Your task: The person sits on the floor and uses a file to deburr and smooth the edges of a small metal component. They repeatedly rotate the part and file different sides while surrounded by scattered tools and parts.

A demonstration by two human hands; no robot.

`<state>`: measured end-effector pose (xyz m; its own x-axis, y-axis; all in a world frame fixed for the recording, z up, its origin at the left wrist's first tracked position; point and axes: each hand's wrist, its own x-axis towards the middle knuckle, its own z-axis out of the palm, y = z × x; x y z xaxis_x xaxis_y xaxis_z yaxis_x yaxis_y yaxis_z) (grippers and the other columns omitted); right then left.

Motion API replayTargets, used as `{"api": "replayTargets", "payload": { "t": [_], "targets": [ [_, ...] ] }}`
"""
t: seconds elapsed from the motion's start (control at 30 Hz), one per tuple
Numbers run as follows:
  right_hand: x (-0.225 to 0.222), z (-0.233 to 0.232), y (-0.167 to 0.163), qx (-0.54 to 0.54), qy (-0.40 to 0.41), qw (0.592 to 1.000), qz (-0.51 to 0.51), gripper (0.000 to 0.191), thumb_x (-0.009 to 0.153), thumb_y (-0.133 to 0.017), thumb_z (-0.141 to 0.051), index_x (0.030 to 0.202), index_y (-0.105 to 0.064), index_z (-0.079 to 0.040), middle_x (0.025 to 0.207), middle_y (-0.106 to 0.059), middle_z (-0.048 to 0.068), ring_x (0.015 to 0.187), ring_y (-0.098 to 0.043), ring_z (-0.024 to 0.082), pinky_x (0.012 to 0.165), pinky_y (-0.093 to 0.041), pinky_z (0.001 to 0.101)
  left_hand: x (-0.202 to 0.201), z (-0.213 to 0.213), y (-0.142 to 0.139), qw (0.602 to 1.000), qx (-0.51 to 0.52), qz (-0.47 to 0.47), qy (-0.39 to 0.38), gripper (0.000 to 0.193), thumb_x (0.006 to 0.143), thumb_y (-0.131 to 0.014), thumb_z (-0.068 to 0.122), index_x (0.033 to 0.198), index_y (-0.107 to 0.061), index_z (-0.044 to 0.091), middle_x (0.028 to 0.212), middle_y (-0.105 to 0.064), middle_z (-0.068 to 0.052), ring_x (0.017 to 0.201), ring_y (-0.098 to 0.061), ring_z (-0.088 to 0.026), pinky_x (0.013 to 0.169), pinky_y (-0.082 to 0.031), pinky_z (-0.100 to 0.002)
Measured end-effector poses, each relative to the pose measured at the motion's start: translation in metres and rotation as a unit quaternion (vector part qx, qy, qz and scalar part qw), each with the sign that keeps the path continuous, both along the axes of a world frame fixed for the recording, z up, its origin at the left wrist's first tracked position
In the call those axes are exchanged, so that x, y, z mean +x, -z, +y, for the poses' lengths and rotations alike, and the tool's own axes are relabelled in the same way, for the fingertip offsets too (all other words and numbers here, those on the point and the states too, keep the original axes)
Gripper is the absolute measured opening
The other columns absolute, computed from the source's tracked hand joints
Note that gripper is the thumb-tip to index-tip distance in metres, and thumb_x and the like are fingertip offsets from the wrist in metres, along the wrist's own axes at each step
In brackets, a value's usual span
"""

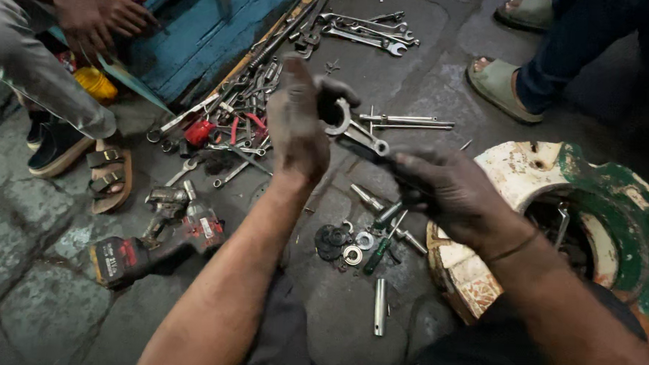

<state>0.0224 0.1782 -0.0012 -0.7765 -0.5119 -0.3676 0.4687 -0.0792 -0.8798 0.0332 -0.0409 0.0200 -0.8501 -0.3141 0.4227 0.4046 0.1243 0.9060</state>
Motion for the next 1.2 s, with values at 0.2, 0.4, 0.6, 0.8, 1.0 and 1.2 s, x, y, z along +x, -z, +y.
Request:
{"api": "replayTargets", "payload": {
  "t": [0.2,0.4,0.6,0.8,1.0,1.2],
  "targets": [
    [-0.007,0.009,-0.015,-0.151,0.098,0.981,0.074,0.031,0.1,-0.063,-0.013,0.131,-0.064,-0.01,0.08,-0.06,0.0,0.069,-0.056,0.012,0.07,-0.051,0.0277,-0.006,-0.026,0.003,0.968,0.166,-0.085,0.169,0.095,0.09,-0.029,0.088,0.076,-0.069,0.003,0.075,-0.073,-0.014,0.066,-0.071,-0.022,0.065,-0.059,-0.033],
    [0.009,-0.003,-0.01,0.18,0.127,0.818,0.532,0.012,0.1,-0.071,-0.004,0.11,-0.07,-0.01,0.108,-0.075,0.004,0.097,-0.073,0.015,0.079,-0.06,0.0316,-0.008,-0.015,0.007,0.972,0.115,-0.174,0.109,0.092,0.093,-0.028,0.08,0.071,-0.071,0.002,0.062,-0.065,-0.009,0.048,-0.057,-0.015,0.041,-0.045,-0.032],
    [0.026,-0.016,-0.024,0.178,0.107,0.61,0.764,0.025,0.082,-0.075,0.004,0.103,-0.07,-0.009,0.112,-0.071,0.013,0.105,-0.071,0.03,0.09,-0.058,0.0373,-0.011,0.001,0.01,0.968,0.109,-0.198,0.107,0.057,0.098,-0.054,0.05,0.072,-0.073,0.004,0.057,-0.064,-0.004,0.042,-0.055,-0.012,0.038,-0.042,-0.027],
    [0.004,-0.018,-0.013,0.157,0.11,0.639,0.745,0.018,0.094,-0.073,-0.004,0.11,-0.071,-0.012,0.116,-0.07,0.009,0.111,-0.071,0.021,0.094,-0.064,0.0317,-0.009,0.001,0.014,0.983,0.072,-0.118,0.122,0.038,0.103,-0.07,0.033,0.081,-0.074,0.003,0.065,-0.059,0.002,0.056,-0.046,-0.006,0.05,-0.035,-0.025],
    [0.01,-0.01,-0.013,0.124,0.068,0.566,0.812,0.017,0.089,-0.074,-0.009,0.107,-0.073,-0.011,0.111,-0.068,0.011,0.11,-0.069,0.027,0.095,-0.06,0.0391,0.002,0.007,0.0,0.971,0.106,-0.188,0.101,0.044,0.098,-0.064,0.04,0.072,-0.072,0.005,0.054,-0.057,0.001,0.042,-0.046,-0.008,0.037,-0.036,-0.028],
    [0.01,-0.007,-0.023,0.125,0.11,0.58,0.797,0.014,0.085,-0.072,-0.004,0.098,-0.073,-0.008,0.106,-0.067,0.013,0.105,-0.069,0.026,0.09,-0.062,0.0368,0.005,0.013,-0.006,0.981,0.078,-0.165,0.063,0.05,0.101,-0.062,0.041,0.071,-0.072,0.004,0.052,-0.049,0.002,0.041,-0.04,-0.008,0.037,-0.029,-0.028]
  ]
}}
